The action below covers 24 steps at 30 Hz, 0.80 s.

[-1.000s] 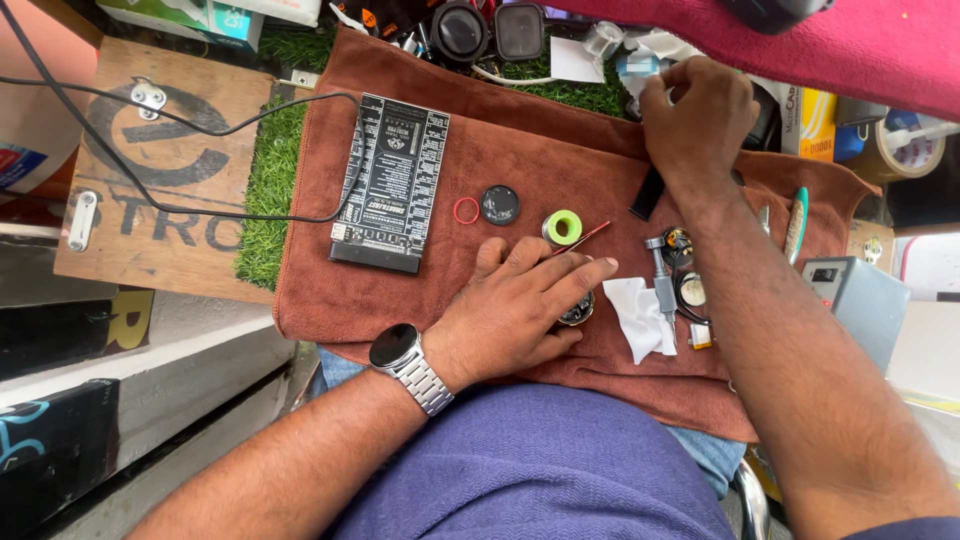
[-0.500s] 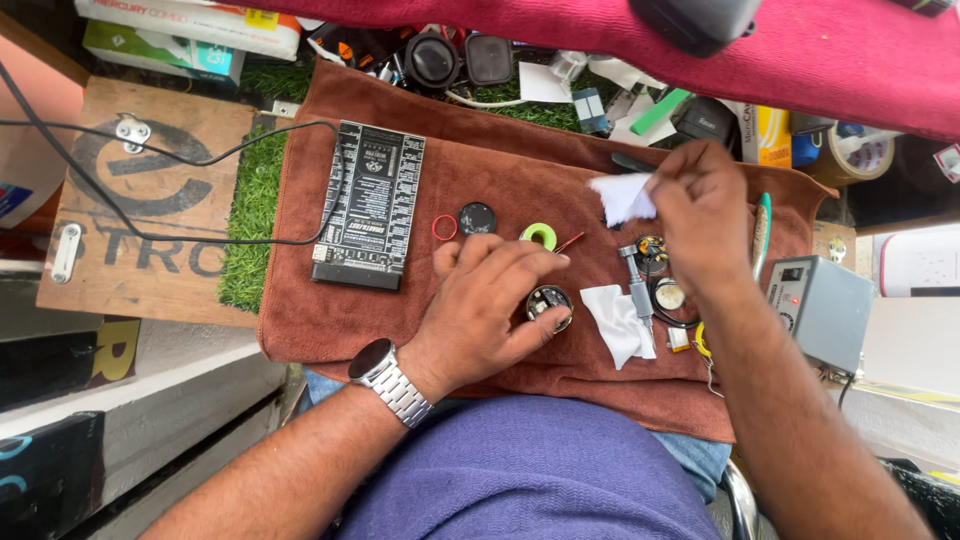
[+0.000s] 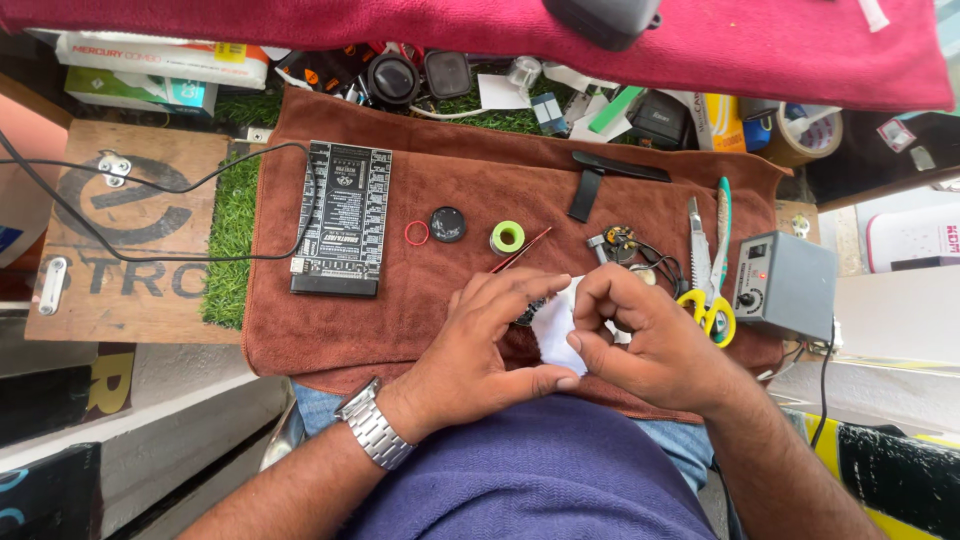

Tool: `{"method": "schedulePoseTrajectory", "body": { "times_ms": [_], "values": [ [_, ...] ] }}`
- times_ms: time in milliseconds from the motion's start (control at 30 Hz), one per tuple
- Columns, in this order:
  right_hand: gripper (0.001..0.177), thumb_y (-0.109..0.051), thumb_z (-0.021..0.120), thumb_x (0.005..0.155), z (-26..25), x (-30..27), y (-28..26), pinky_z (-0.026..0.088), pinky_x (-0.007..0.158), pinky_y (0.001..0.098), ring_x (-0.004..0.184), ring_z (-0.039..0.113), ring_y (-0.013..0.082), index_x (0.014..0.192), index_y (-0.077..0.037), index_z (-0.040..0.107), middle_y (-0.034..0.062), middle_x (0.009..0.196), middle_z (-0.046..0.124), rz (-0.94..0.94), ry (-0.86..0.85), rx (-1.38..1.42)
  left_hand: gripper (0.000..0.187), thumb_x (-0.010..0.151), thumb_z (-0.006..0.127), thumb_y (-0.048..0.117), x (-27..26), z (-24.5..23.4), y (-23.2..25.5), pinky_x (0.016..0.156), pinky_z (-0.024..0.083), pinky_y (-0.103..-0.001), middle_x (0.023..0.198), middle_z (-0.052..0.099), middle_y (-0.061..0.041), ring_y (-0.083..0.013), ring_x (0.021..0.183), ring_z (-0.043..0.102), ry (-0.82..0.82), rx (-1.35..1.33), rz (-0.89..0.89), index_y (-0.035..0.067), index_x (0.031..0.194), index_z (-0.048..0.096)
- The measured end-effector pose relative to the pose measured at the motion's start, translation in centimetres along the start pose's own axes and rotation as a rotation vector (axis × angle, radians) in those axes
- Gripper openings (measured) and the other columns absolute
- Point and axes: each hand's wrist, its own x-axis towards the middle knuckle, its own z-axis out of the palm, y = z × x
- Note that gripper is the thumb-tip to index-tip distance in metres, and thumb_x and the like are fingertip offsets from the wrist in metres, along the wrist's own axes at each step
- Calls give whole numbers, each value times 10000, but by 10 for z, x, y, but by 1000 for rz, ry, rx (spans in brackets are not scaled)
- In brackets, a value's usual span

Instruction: The person uses a soldering iron and tweezers to work on the internal circuit board of a disassembled smartwatch. They apply solder to specific points on the board, wipe the area with a tissue, and inspect the components closely throughout the process.

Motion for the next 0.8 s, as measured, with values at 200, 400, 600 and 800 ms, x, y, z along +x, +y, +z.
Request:
{"method": "schedulePoseTrajectory", "body": {
  "times_ms": [200,400,600,800],
  "values": [
    [218,-27,690,908,3,-1,-23,535,788,239,905,623,85,1097,-56,587,0,976,625,143,-90,192,372,872,810,258,-2,5,-8,889,539,-354,1108,702,-85,-224,1028,650,-117,-210,-61,59,1167,701],
    [244,-60,691,983,-46,5,-23,519,845,244,934,562,96,1195,-39,572,28,1077,553,-258,320,-174,114,910,746,129,-6,11,-32,619,544,-233,836,773,-33,-69,710,682,-60,-411,-342,29,952,784],
    [168,-63,620,1086,-226,12,9,429,775,253,862,453,111,1211,-20,517,31,1076,479,-758,1387,-237,182,916,712,131,-2,2,-61,662,563,-239,852,778,-30,-70,747,691,154,-336,-423,1,1035,755],
    [548,-73,686,941,-306,3,65,457,1054,357,1156,474,181,1393,0,385,88,1295,462,-502,1432,-548,156,965,648,126,-1,-3,-72,752,550,-236,914,756,-20,-66,834,669,199,-351,-314,-8,1022,705]
  ]
}}
